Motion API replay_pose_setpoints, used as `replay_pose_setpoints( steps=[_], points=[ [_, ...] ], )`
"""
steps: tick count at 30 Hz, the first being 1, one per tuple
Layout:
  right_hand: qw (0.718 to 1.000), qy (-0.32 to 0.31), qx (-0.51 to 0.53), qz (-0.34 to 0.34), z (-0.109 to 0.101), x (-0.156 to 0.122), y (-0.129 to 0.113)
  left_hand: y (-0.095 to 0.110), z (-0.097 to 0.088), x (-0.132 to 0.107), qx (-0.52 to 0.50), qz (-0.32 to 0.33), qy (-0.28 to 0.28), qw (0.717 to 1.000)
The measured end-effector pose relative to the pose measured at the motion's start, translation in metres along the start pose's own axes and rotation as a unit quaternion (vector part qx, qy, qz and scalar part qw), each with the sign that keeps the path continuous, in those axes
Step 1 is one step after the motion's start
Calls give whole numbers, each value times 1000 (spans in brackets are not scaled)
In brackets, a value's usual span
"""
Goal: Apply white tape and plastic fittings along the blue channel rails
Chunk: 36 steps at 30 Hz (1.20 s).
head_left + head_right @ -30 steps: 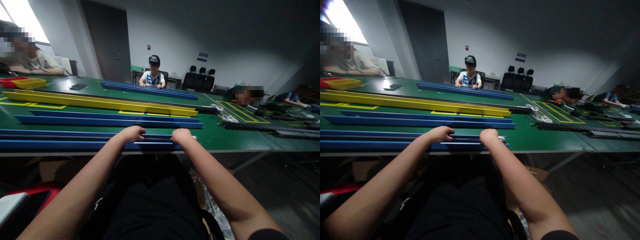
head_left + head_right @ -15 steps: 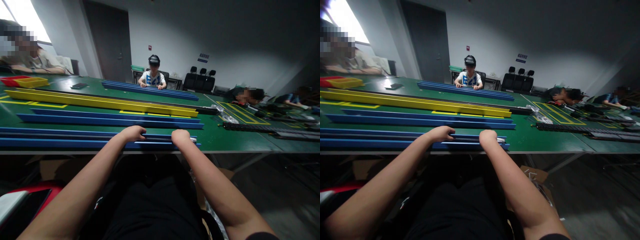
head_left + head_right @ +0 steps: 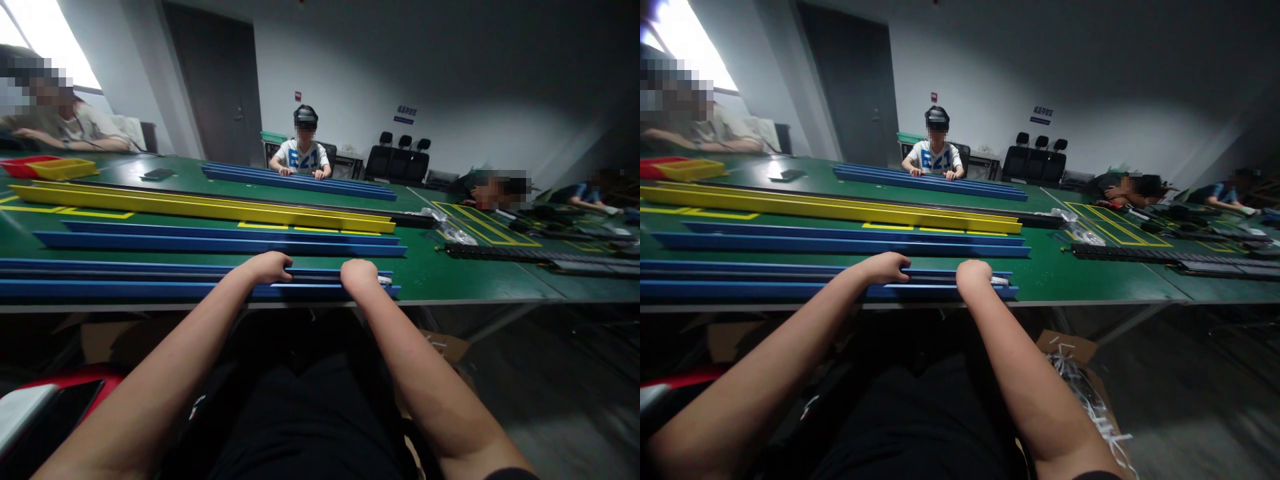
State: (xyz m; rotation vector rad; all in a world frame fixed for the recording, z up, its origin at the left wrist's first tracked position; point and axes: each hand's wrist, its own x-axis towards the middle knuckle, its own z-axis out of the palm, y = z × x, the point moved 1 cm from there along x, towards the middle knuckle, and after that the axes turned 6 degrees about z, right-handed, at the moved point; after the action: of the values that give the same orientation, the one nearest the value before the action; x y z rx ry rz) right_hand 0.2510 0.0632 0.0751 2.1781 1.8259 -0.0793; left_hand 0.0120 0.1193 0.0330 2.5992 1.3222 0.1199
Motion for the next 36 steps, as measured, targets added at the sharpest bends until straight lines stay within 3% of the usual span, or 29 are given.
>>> replay_pose_setpoints(
  steps=[5,18,36],
  points=[
    [1000,-10,2,-3,-2,-1,1,15,3,10,27,6,-11,1000],
    [1000,-21,3,-4,-7,-7,1,82,19,59,66,97,-1,993],
    [1000,6,4,-4,0,1,5,80,20,56,73,122,6,990]
  ],
)
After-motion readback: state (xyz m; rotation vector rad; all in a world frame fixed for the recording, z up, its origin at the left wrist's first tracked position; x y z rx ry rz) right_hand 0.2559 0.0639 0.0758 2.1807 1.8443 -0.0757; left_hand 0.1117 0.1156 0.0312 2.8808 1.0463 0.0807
